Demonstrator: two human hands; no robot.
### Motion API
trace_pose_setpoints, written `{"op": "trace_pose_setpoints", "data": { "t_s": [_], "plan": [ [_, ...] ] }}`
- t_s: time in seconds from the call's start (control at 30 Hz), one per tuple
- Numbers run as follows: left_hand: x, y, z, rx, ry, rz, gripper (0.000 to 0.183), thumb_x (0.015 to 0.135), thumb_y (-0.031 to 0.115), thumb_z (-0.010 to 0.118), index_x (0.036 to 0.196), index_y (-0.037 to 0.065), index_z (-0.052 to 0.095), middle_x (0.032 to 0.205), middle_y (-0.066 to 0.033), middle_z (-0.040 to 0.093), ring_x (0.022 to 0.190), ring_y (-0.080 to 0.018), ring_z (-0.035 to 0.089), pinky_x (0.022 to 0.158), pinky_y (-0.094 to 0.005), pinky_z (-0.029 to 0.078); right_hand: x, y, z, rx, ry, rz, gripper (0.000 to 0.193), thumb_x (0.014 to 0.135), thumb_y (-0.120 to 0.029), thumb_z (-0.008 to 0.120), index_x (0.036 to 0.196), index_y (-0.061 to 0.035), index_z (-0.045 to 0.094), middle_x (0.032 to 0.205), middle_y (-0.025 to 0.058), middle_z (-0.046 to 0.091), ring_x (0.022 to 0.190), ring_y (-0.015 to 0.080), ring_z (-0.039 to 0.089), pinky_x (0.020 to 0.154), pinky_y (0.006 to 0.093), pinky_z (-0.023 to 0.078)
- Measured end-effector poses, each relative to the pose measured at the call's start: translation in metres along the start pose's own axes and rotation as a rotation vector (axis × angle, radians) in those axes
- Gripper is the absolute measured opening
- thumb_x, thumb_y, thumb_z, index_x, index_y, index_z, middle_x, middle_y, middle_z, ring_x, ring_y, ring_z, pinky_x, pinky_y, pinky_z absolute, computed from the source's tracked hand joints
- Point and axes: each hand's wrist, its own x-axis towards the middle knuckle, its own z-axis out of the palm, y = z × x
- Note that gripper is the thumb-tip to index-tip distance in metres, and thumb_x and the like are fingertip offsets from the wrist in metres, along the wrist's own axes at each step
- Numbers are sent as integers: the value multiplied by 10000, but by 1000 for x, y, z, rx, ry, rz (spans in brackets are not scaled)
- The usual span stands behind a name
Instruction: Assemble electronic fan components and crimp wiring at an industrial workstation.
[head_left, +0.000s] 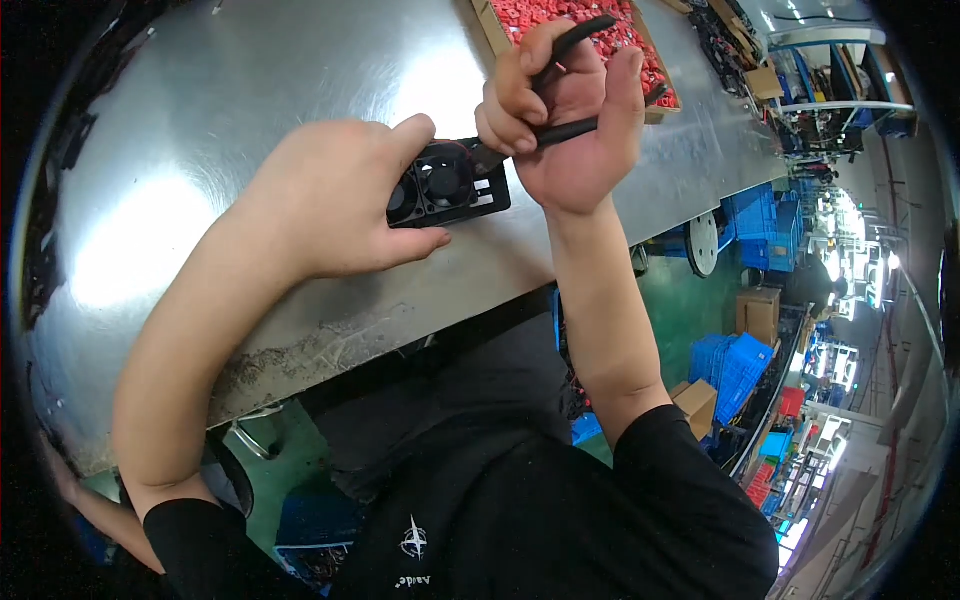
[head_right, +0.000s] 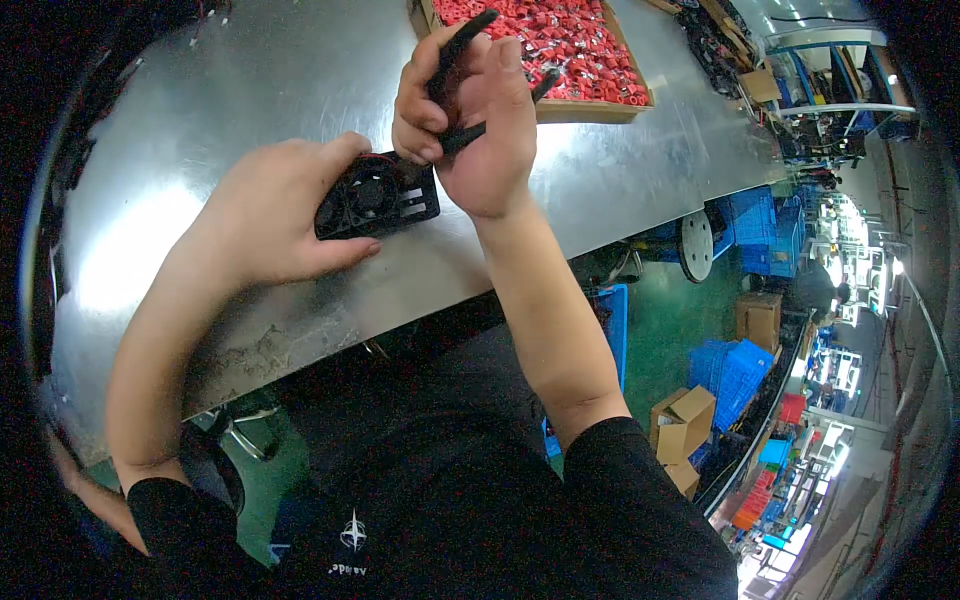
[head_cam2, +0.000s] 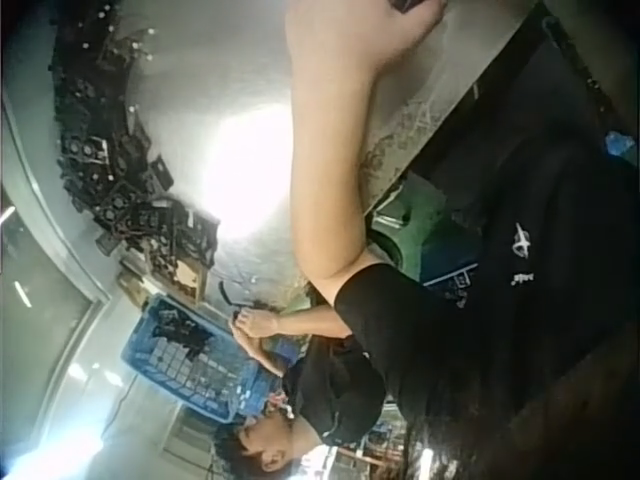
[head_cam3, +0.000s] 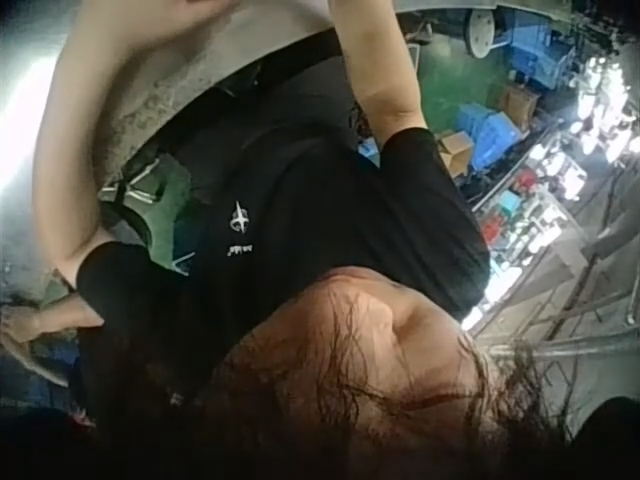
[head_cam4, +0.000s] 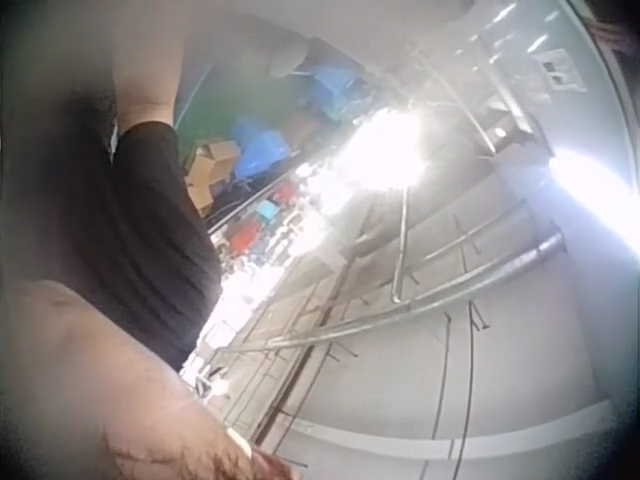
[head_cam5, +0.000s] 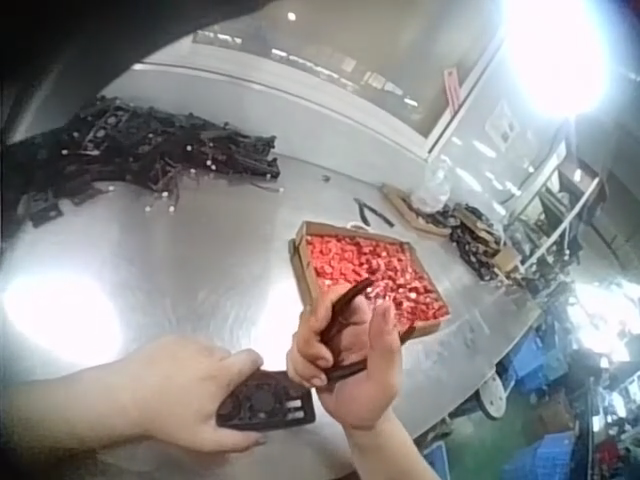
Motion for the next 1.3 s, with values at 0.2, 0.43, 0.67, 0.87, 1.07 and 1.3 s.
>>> {"op": "trace_pose_setpoints", "data": {
  "t_s": [0.2,0.43,0.67,0.87,1.07,1.3],
  "plan": [
    [-1,-2,0,6,3,8,584,783,478,804,1056,12,580,785,-216,676,801,-447,684,712,-524,539,-1,0,4,-28,6,-47,763,1023,-790,284,1132,-80,540,756,28,433,567,114,382,558,286,310],
    [1,0,-1,-11,-1,14,573,789,465,803,1066,15,580,787,-213,679,803,-446,685,713,-523,538,-3,-4,6,-79,64,-65,731,1035,-774,321,1068,-71,518,726,40,437,571,129,389,538,283,365],
    [0,5,-1,2,-6,-15,585,787,466,807,1070,11,572,806,-227,694,804,-447,695,722,-522,556,-4,4,18,-215,134,-140,711,1051,-768,274,1025,-106,531,664,-4,381,485,93,321,482,277,268],
    [-7,50,15,80,-3,-296,717,829,490,782,1300,1,551,823,-221,711,801,-414,724,714,-504,583,-8,13,32,-259,455,-260,644,1069,-733,299,982,-133,516,662,-4,372,469,90,299,463,285,259],
    [-3,59,10,124,-66,-399,947,868,527,754,1586,37,380,915,-221,730,836,-413,731,737,-506,588,-11,22,37,-175,768,-420,585,1090,-684,327,922,-159,525,621,-14,353,449,111,288,467,303,283],
    [-3,51,14,92,-30,-338,832,855,538,747,1480,47,500,885,-221,729,818,-417,732,733,-509,589,-15,19,40,-124,839,-391,535,1095,-615,364,998,-139,589,679,-5,418,517,118,360,518,295,317]
  ]
}}
